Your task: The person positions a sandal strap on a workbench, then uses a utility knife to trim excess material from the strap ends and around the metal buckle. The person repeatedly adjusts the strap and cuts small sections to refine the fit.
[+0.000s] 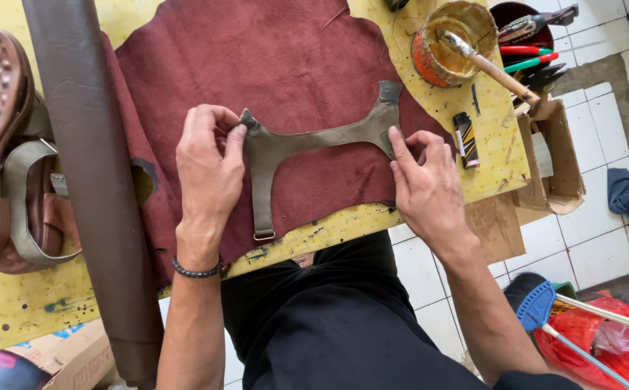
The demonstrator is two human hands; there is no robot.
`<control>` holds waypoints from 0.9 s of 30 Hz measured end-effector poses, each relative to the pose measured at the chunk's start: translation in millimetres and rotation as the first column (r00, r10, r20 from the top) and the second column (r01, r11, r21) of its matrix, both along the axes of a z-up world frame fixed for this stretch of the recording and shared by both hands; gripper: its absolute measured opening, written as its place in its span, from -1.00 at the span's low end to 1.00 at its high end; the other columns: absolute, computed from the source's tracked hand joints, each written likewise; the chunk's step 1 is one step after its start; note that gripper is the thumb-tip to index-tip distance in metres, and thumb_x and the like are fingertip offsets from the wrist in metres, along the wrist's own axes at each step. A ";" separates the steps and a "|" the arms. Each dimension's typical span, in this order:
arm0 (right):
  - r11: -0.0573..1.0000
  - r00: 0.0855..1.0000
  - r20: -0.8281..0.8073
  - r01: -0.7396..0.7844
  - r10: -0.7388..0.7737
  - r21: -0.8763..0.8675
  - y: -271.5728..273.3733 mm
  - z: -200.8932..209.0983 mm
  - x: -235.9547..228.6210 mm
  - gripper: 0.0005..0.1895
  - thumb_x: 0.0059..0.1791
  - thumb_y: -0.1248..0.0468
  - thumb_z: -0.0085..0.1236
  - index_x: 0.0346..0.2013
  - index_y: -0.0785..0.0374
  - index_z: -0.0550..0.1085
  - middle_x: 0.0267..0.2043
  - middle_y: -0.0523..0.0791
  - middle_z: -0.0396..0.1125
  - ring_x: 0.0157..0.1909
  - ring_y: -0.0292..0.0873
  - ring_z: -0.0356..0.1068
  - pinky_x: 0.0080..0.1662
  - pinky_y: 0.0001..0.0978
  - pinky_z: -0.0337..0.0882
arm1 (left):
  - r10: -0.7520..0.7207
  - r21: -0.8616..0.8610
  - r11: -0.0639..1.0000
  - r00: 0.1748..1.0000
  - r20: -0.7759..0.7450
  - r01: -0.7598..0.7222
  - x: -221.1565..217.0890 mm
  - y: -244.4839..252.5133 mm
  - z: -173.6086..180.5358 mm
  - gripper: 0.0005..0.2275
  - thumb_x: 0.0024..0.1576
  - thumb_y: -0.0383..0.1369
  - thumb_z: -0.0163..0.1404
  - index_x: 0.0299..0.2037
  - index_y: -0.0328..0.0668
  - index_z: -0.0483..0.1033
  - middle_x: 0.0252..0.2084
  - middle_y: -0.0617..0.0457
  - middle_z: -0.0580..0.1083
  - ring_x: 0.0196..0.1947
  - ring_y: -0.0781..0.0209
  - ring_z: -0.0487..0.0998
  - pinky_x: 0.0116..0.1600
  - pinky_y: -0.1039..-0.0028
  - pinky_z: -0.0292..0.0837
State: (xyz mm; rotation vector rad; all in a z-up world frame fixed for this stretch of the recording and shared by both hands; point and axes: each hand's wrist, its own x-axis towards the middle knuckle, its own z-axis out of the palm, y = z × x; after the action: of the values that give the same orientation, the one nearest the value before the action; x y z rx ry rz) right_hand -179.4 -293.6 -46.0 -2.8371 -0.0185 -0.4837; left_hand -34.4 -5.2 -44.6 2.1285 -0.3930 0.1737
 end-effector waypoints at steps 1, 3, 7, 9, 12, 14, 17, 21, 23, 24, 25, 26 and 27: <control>1.000 1.000 0.002 0.004 -0.004 -0.001 1.4 -2.7 0.2 -0.53 0.17 0.28 0.01 0.41 0.13 0.46 0.04 -0.01 0.19 -0.15 0.00 0.30 -0.15 -0.07 0.43 | -0.004 -0.001 1.000 1.000 0.002 0.004 1.1 -2.0 2.7 -0.89 0.23 -0.54 0.16 -0.15 -0.17 0.49 -0.26 -0.04 0.43 -0.26 -0.01 0.59 -0.17 0.33 0.54; 1.000 0.999 0.044 0.025 -0.026 0.013 6.3 -9.3 -0.4 -0.51 0.13 0.33 0.05 0.39 0.14 0.46 0.05 -0.03 0.20 -0.16 -0.04 0.31 -0.14 -0.14 0.46 | 0.013 -0.064 0.998 1.000 0.027 -0.012 1.1 -3.2 7.7 -0.87 0.25 -0.58 0.12 -0.08 -0.22 0.46 -0.25 -0.08 0.42 -0.29 -0.04 0.58 -0.22 0.30 0.54; 0.997 0.997 0.052 0.046 -0.050 0.069 9.1 -11.2 -0.5 -0.55 0.15 0.34 0.01 0.36 0.14 0.49 0.05 -0.02 0.20 -0.17 -0.03 0.31 -0.13 -0.14 0.47 | -0.007 -0.028 1.000 0.998 0.066 0.009 6.6 -0.1 -5.9 -0.80 0.17 -0.63 0.16 -0.07 -0.30 0.46 -0.27 -0.13 0.42 -0.26 -0.15 0.58 -0.21 0.25 0.56; 0.982 0.996 0.062 0.056 -0.068 0.182 8.0 -12.6 -1.9 -0.55 0.12 0.39 0.07 0.33 0.16 0.52 0.06 -0.02 0.25 -0.19 -0.03 0.38 -0.09 -0.14 0.50 | -0.029 -0.005 1.000 0.999 0.015 0.029 5.3 0.7 -9.9 -0.81 0.17 -0.64 0.14 -0.06 -0.30 0.47 -0.26 -0.12 0.42 -0.29 -0.10 0.60 -0.19 0.26 0.58; 0.955 0.995 0.067 0.045 -0.068 0.295 4.0 -5.9 -5.4 -0.61 0.11 0.42 0.11 0.24 0.22 0.57 0.05 -0.03 0.28 -0.22 -0.07 0.44 -0.09 -0.22 0.51 | -0.034 -0.010 0.999 0.999 0.035 0.035 4.0 -4.3 -4.1 -0.80 0.19 -0.66 0.12 -0.03 -0.31 0.47 -0.23 -0.12 0.41 -0.26 -0.12 0.61 -0.17 0.24 0.59; 0.952 0.993 0.087 0.048 -0.078 0.303 7.7 5.6 -10.5 -0.63 0.11 0.41 0.14 0.22 0.21 0.59 0.06 -0.03 0.29 -0.20 -0.08 0.45 -0.07 -0.25 0.50 | -0.025 0.011 1.000 0.997 0.068 0.024 6.0 -7.7 -2.8 -0.79 0.19 -0.64 0.13 -0.02 -0.31 0.47 -0.21 -0.12 0.39 -0.23 -0.16 0.60 -0.15 0.21 0.59; 0.946 0.994 0.067 0.059 -0.084 0.319 9.3 0.9 -14.7 -0.65 0.10 0.40 0.17 0.19 0.19 0.60 0.05 -0.03 0.30 -0.16 -0.05 0.46 -0.05 -0.22 0.50 | -0.034 0.050 0.998 0.994 0.099 0.029 7.7 -11.4 -4.2 -0.78 0.18 -0.62 0.13 0.00 -0.31 0.46 -0.19 -0.12 0.38 -0.19 -0.21 0.58 -0.11 0.14 0.58; 0.928 0.994 0.034 0.082 -0.101 0.363 14.6 2.0 -16.5 -0.65 0.09 0.44 0.16 0.18 0.22 0.59 0.02 -0.01 0.29 -0.09 0.05 0.52 0.01 -0.13 0.49 | -0.046 -0.044 0.998 0.996 -0.070 0.043 -0.2 -12.6 2.1 -0.74 0.20 -0.59 0.15 0.07 -0.35 0.45 -0.14 -0.18 0.40 -0.27 -0.06 0.61 -0.26 0.40 0.62; 0.927 0.994 0.027 0.092 -0.110 0.363 13.0 0.1 -14.9 -0.66 0.08 0.41 0.20 0.16 0.20 0.59 0.01 -0.03 0.29 -0.07 0.04 0.52 0.04 -0.13 0.49 | -0.069 -0.063 0.996 0.990 -0.123 0.061 -1.8 -9.6 4.5 -0.62 0.10 -0.62 0.21 0.13 -0.38 0.43 -0.08 -0.25 0.39 -0.25 -0.10 0.60 -0.24 0.39 0.64; 0.927 0.993 0.022 0.099 -0.115 0.362 12.7 -1.0 -13.0 -0.67 0.08 0.39 0.24 0.15 0.18 0.60 0.00 -0.05 0.28 -0.04 0.03 0.53 0.06 -0.13 0.49 | -0.089 -0.084 0.994 0.981 -0.173 0.075 -3.2 -6.7 5.8 -0.50 0.01 -0.65 0.27 0.18 -0.42 0.41 -0.03 -0.31 0.39 -0.23 -0.14 0.60 -0.22 0.38 0.67; 0.927 0.994 0.021 0.091 -0.106 0.363 6.6 0.4 -12.7 -0.67 0.08 0.39 0.24 0.15 0.18 0.60 0.00 -0.05 0.28 -0.04 0.03 0.53 0.06 -0.13 0.49 | -0.080 -0.082 0.994 0.982 -0.174 0.066 -1.8 -8.1 1.6 -0.50 0.01 -0.65 0.27 0.18 -0.42 0.41 -0.03 -0.31 0.39 -0.23 -0.14 0.60 -0.22 0.38 0.67; 0.935 0.995 0.032 0.073 -0.090 0.348 3.1 0.4 -10.1 -0.69 0.08 0.41 0.26 0.13 0.20 0.61 -0.01 -0.02 0.30 -0.02 0.09 0.52 0.05 -0.10 0.49 | -0.061 -0.119 0.992 0.982 -0.181 0.039 -0.9 -5.2 -1.4 -0.48 -0.03 -0.65 0.29 0.17 -0.41 0.42 -0.04 -0.29 0.40 -0.24 -0.13 0.61 -0.24 0.40 0.68; 0.941 0.996 0.043 0.055 -0.073 0.333 0.4 0.5 -7.1 -0.71 0.09 0.42 0.28 0.11 0.23 0.62 -0.03 0.02 0.32 0.00 0.15 0.51 0.04 -0.06 0.48 | -0.041 -0.155 0.988 0.981 -0.188 0.012 0.1 -1.5 -4.3 -0.45 -0.06 -0.66 0.32 0.17 -0.40 0.44 -0.04 -0.27 0.41 -0.24 -0.11 0.62 -0.26 0.43 0.68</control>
State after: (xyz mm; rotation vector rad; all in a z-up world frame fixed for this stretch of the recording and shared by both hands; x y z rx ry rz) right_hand -186.4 -293.2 -45.5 -2.4994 0.1330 -0.5240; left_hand -34.3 -6.7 -48.9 1.9662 -0.2856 -0.0160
